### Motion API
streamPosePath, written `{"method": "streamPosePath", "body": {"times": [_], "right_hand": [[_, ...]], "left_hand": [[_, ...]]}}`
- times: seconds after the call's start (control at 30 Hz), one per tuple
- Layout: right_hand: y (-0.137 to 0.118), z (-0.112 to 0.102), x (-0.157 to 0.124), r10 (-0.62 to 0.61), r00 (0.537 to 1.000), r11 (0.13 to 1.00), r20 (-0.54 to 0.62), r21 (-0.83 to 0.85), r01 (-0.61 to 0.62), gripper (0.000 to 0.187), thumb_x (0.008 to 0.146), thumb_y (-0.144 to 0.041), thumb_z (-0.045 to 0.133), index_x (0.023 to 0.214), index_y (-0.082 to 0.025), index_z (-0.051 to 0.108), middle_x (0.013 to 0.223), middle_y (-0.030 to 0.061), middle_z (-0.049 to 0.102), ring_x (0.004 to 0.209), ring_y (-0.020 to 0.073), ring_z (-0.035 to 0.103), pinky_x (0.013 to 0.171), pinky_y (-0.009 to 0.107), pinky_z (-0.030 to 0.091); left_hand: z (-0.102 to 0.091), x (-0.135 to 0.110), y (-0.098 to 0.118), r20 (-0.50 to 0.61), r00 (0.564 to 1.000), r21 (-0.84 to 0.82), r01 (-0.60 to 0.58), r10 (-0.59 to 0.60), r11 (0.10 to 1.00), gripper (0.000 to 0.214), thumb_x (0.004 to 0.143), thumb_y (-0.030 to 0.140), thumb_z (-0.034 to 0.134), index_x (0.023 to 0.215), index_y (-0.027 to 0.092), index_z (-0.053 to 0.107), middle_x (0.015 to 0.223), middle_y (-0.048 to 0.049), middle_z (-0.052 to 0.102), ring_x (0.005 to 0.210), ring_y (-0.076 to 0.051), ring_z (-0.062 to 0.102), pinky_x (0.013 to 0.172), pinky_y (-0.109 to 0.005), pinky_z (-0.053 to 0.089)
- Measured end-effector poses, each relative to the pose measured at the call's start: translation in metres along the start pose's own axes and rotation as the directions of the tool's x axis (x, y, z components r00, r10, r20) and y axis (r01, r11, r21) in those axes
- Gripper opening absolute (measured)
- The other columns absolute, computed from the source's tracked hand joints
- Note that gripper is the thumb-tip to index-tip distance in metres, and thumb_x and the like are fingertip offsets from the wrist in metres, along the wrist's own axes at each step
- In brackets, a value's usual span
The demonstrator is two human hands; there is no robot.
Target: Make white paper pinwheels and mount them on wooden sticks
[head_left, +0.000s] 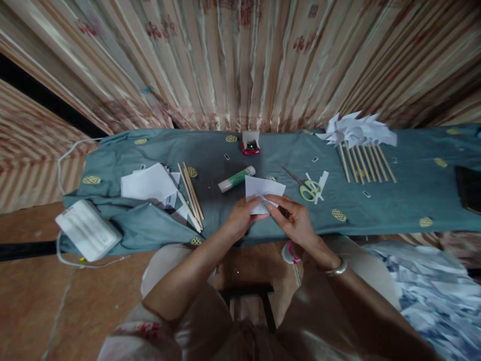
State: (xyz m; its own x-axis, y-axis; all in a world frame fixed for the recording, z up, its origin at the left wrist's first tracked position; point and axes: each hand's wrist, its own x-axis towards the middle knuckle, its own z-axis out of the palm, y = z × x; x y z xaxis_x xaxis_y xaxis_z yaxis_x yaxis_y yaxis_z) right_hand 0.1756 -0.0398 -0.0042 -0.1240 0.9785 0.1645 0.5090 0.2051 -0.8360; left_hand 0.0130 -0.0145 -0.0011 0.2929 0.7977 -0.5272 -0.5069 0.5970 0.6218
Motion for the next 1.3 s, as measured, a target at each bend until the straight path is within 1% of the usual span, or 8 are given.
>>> {"method": "streamPosePath", "body": {"times": [0.2, 0.53, 0.73, 0.83, 0.97, 1.03, 1.17, 1.3], "right_hand": [[0.003, 0.001, 0.0, 0.042, 0.999, 0.999, -0.012, 0.016, -0.042, 0.031, 0.093, -0.039, 0.06, 0.115, -0.022, 0.074, 0.111, 0.0085, 0.077, 0.087, 0.0208, 0.069, 0.08, 0.035, 0.055], [0.003, -0.001, 0.002, 0.185, 0.982, 0.971, -0.035, 0.162, -0.177, 0.029, 0.088, -0.041, 0.063, 0.105, -0.023, 0.078, 0.077, 0.0015, 0.073, 0.058, 0.0135, 0.052, 0.054, 0.026, 0.043], [0.002, -0.004, 0.003, 0.222, 0.975, 0.945, -0.015, 0.248, -0.211, 0.028, 0.086, -0.042, 0.064, 0.1, -0.023, 0.079, 0.068, -0.0005, 0.064, 0.055, 0.0122, 0.045, 0.05, 0.025, 0.036], [0.003, -0.005, 0.005, 0.236, 0.972, 0.931, 0.0, 0.288, -0.226, 0.029, 0.085, -0.044, 0.065, 0.099, -0.023, 0.079, 0.065, -0.0015, 0.06, 0.054, 0.0117, 0.041, 0.049, 0.025, 0.034], [0.006, -0.006, 0.007, 0.268, 0.964, 0.908, -0.002, 0.334, -0.252, 0.026, 0.083, -0.043, 0.065, 0.093, -0.022, 0.078, 0.059, -0.0028, 0.055, 0.053, 0.0115, 0.039, 0.049, 0.025, 0.032], [0.006, -0.006, 0.007, 0.278, 0.961, 0.899, -0.002, 0.352, -0.259, 0.024, 0.083, -0.041, 0.064, 0.09, -0.022, 0.078, 0.061, -0.0022, 0.057, 0.054, 0.0117, 0.04, 0.05, 0.025, 0.032], [0.008, -0.005, 0.008, 0.278, 0.959, 0.866, 0.047, 0.421, -0.271, 0.02, 0.081, -0.04, 0.065, 0.084, -0.023, 0.076, 0.069, -0.0005, 0.064, 0.06, 0.013, 0.049, 0.055, 0.025, 0.04], [0.01, -0.003, 0.011, 0.359, 0.93, 0.759, 0.071, 0.558, -0.336, 0.025, 0.081, -0.044, 0.065, 0.091, -0.024, 0.075, 0.076, -0.0006, 0.066, 0.062, 0.0129, 0.055, 0.061, 0.026, 0.048]], "left_hand": [[0.0, -0.003, 0.003, 0.031, 1.0, -0.019, 0.0, 0.001, 1.0, 0.02, 0.074, 0.026, 0.082, 0.088, 0.014, 0.076, 0.085, -0.0055, 0.073, 0.081, -0.02, 0.067, 0.079, -0.036, 0.059], [-0.007, 0.003, 0.008, -0.013, 0.999, 0.083, -0.047, 0.049, 0.995, 0.023, 0.068, 0.024, 0.084, 0.086, 0.013, 0.074, 0.084, -0.0076, 0.075, 0.079, -0.022, 0.07, 0.072, -0.03, 0.057], [-0.008, 0.005, 0.006, -0.032, 0.998, 0.095, -0.055, 0.058, 0.994, 0.029, 0.061, 0.025, 0.087, 0.083, 0.014, 0.073, 0.083, -0.0077, 0.075, 0.086, -0.025, 0.071, 0.082, -0.037, 0.058], [-0.007, 0.004, 0.01, 0.036, 0.998, 0.058, -0.054, 0.052, 0.997, 0.038, 0.063, 0.036, 0.089, 0.09, 0.014, 0.073, 0.09, -0.0097, 0.076, 0.094, -0.028, 0.071, 0.088, -0.04, 0.056], [-0.007, 0.003, 0.016, 0.133, 0.991, -0.029, 0.013, -0.009, 0.999, 0.054, 0.075, 0.061, 0.076, 0.102, 0.014, 0.072, 0.101, -0.0143, 0.075, 0.103, -0.03, 0.069, 0.091, -0.041, 0.054], [-0.007, 0.003, 0.016, 0.149, 0.989, -0.024, 0.0, 0.003, 1.0, 0.049, 0.074, 0.055, 0.08, 0.102, 0.015, 0.073, 0.103, -0.0129, 0.075, 0.101, -0.027, 0.069, 0.09, -0.037, 0.054], [-0.007, 0.007, 0.011, 0.107, 0.992, 0.02, -0.067, 0.065, 0.998, 0.037, 0.059, 0.023, 0.092, 0.091, 0.014, 0.076, 0.091, -0.0047, 0.075, 0.076, -0.013, 0.066, 0.076, -0.024, 0.052], [-0.006, 0.008, 0.009, 0.016, 0.997, 0.005, -0.073, 0.073, 0.997, 0.034, 0.055, 0.018, 0.092, 0.085, 0.012, 0.076, 0.073, -0.0004, 0.071, 0.059, -0.007, 0.059, 0.062, -0.019, 0.048]]}}
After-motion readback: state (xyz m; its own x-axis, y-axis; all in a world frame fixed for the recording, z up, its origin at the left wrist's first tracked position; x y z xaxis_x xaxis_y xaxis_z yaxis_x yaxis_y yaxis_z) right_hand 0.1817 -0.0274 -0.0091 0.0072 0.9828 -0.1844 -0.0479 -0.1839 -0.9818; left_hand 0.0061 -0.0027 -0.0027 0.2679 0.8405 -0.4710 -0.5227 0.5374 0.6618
